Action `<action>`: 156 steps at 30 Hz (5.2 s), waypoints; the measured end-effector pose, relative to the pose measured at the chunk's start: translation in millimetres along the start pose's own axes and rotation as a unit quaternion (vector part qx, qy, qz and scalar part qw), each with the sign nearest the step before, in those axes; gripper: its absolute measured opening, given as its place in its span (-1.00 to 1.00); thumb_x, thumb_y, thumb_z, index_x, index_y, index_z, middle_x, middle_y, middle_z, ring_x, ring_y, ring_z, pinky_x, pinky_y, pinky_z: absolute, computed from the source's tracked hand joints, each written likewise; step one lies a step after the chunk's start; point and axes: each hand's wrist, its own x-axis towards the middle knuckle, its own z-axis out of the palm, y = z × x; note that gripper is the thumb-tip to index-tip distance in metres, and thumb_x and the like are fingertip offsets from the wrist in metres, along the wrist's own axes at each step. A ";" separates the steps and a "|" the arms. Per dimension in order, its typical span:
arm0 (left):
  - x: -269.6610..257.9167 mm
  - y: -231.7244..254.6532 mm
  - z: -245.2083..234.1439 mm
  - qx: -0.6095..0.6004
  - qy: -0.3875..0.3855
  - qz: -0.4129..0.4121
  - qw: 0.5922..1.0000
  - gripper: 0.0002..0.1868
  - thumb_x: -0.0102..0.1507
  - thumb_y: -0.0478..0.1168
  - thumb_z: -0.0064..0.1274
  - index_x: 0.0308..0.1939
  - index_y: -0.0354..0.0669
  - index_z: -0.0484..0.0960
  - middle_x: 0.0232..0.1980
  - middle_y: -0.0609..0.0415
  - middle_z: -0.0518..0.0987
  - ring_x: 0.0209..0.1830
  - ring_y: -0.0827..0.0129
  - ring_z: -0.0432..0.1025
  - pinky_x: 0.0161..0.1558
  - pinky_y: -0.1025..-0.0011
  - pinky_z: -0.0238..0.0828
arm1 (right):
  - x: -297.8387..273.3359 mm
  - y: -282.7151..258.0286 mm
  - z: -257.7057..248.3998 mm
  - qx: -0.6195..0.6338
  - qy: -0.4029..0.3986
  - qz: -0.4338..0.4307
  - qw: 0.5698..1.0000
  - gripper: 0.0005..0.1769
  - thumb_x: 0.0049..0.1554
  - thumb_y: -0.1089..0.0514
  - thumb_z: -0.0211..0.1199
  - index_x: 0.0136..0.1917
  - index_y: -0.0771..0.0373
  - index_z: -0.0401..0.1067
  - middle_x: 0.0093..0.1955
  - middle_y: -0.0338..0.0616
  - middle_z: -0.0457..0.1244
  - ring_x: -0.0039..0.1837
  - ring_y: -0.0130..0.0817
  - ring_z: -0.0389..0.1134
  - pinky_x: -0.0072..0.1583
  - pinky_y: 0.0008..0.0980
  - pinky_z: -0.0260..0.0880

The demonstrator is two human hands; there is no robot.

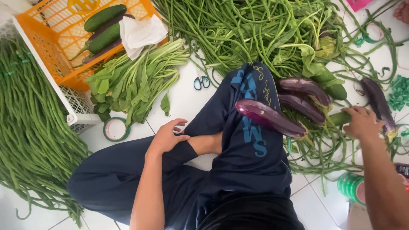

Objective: Cleaning eggplants and cucumbers by wiping them with a cloth

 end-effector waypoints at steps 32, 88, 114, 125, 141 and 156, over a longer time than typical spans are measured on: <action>0.7 -5.5 -1.8 0.002 0.002 0.009 1.000 -0.50 0.17 -0.01 0.25 0.18 0.08 0.58 0.19 0.16 0.62 0.06 0.28 0.54 0.10 0.32 0.42 | -95.7 -85.9 5.6 -0.067 0.018 -0.172 0.983 -0.37 0.00 -0.19 0.41 0.32 -0.07 0.45 0.13 -0.17 0.32 0.12 -0.09 0.46 0.07 -0.05 0.61; 53.3 -21.6 -23.7 -0.741 0.052 0.280 0.608 -0.48 0.33 -0.11 0.08 0.28 -0.27 0.32 0.18 -0.22 0.48 -0.23 0.08 0.48 -0.20 0.25 0.50 | -107.1 -667.1 -176.3 0.808 -0.267 -0.115 0.513 -0.42 0.07 0.26 0.22 0.36 0.36 0.28 0.07 -0.01 0.30 -0.12 -0.38 0.23 -0.15 -0.47 0.29; 41.8 -5.8 0.1 -0.707 0.061 0.187 0.679 -0.49 0.43 0.04 -0.05 0.38 -0.09 0.39 -0.31 -0.47 0.59 -0.51 -0.24 0.55 -0.52 -0.01 0.59 | -222.1 -526.1 -142.8 0.645 0.022 -0.395 0.654 -0.28 0.09 0.06 0.45 0.41 0.28 0.23 0.30 -0.03 0.25 0.28 -0.05 0.25 0.33 -0.05 0.26; 16.4 8.3 -5.9 -0.612 0.230 0.147 0.743 -0.36 0.41 0.04 -0.04 0.47 -0.25 0.32 0.49 -0.18 0.30 0.44 0.18 0.20 0.49 0.10 0.04 | -274.5 -531.9 -145.4 0.372 0.012 -0.570 0.733 -0.22 0.30 -0.09 0.01 0.69 -0.07 -0.18 0.54 0.19 0.05 0.38 0.42 0.19 0.40 0.30 0.16; 90.3 -58.1 1.3 -0.699 0.246 0.143 0.655 -0.35 0.38 0.05 0.10 0.52 0.07 0.31 0.36 -0.12 0.47 0.20 0.19 0.47 0.27 0.04 0.43 | -296.5 -465.9 -153.9 0.791 -0.225 -0.018 0.569 -0.21 0.19 -0.41 0.03 0.46 0.16 0.30 0.38 0.02 0.30 0.34 -0.12 0.39 0.39 -0.02 0.38; 17.1 7.3 -4.7 -0.605 0.196 0.127 0.761 -0.35 0.39 0.07 0.04 0.51 -0.05 0.32 0.40 -0.07 0.42 0.21 0.29 0.32 0.24 0.17 0.38 | -224.8 -541.2 -101.9 0.409 0.098 -0.619 0.663 -0.40 0.28 0.31 0.11 0.57 0.21 0.17 0.69 0.24 -0.24 0.65 0.25 -0.25 0.59 0.08 -0.15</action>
